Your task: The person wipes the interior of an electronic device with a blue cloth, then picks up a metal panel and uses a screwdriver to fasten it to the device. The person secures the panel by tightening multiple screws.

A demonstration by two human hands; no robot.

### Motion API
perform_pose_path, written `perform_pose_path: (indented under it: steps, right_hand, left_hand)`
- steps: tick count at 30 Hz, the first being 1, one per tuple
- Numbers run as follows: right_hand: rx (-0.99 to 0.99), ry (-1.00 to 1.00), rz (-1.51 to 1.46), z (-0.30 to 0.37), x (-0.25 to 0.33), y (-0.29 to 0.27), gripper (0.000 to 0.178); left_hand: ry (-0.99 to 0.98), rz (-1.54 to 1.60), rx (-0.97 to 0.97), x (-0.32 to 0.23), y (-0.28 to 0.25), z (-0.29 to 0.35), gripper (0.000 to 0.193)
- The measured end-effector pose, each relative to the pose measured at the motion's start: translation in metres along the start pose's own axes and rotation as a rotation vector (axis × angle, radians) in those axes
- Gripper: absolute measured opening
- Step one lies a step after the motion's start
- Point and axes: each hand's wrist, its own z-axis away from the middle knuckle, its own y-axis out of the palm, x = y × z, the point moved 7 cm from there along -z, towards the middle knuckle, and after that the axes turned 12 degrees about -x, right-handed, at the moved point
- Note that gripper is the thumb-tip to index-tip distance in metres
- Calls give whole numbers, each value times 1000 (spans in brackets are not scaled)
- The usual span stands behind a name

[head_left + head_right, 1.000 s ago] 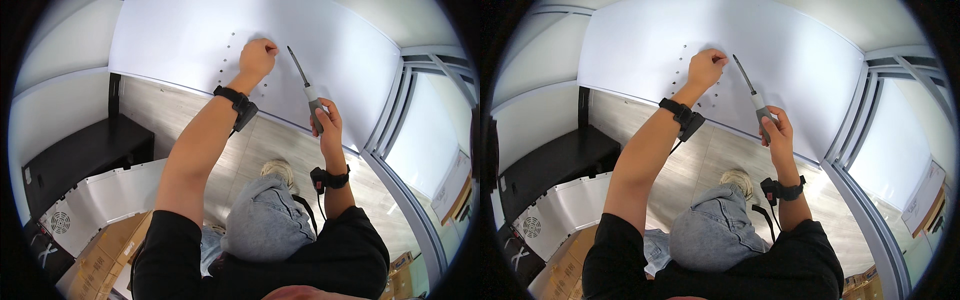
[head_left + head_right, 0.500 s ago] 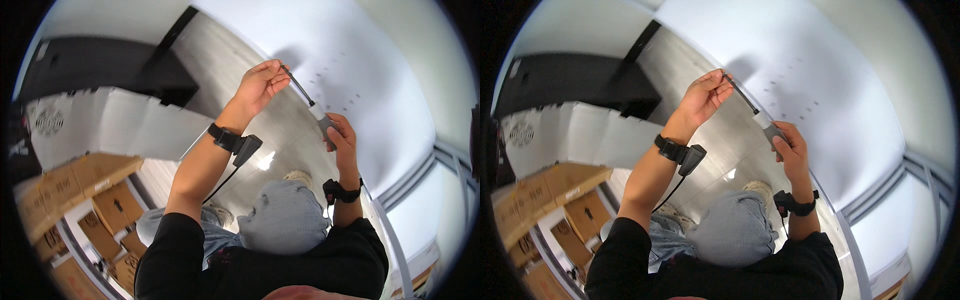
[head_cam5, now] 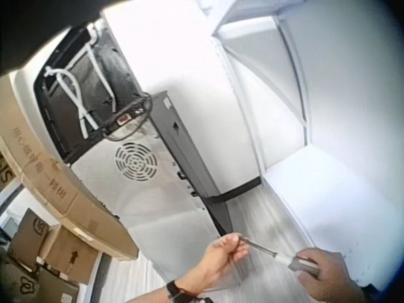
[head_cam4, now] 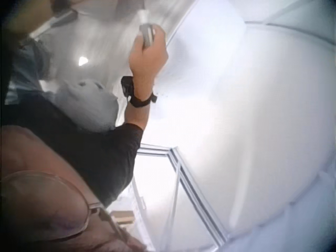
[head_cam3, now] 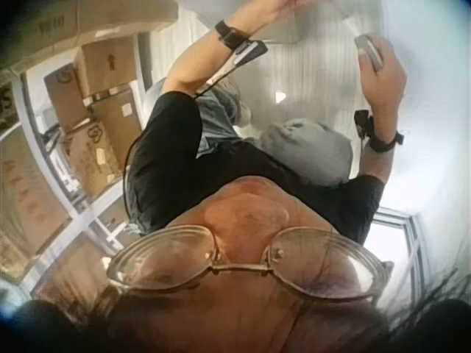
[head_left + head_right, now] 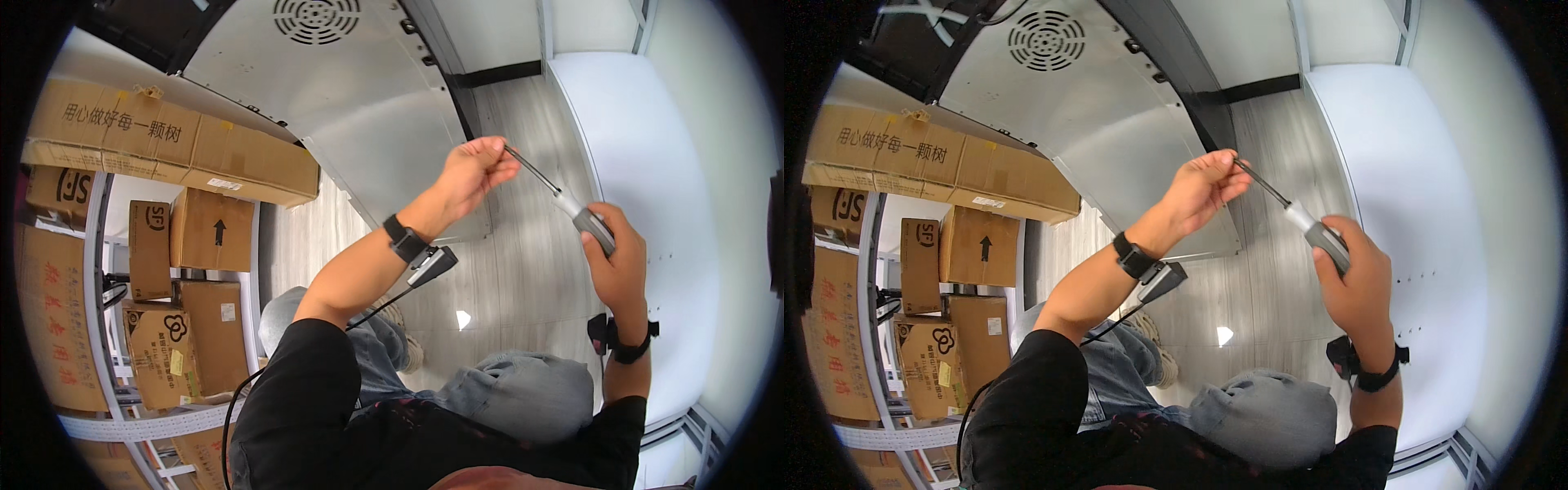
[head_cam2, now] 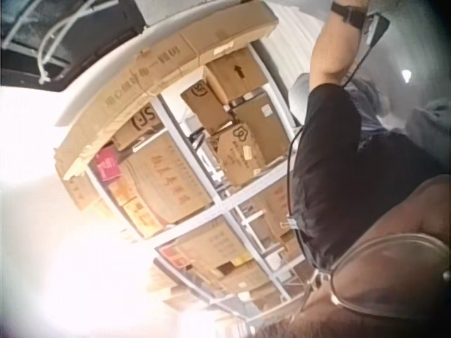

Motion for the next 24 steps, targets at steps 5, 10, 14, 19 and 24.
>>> perform_pose_path:
  steps: [5,10,14,19,24]
  right_hand:
    - [22,-61,122,-30,76,12,29]
    - [-65,-210,141,-34,133,43,36]
    - [-146,-195,170,-40,162,72,34]
    - [-299,-306,233,-30,176,115,29]
    - [-458,-137,61,-13,143,136,29]
  left_hand:
    - [95,85,55,-79,0,19,17]
    - [108,237,119,-118,-8,12,19]
    - [93,358,145,-132,-15,-12,20]
    - [67,392,153,-127,-34,-33,18]
    - [92,334,138,-134,-31,-34,16]
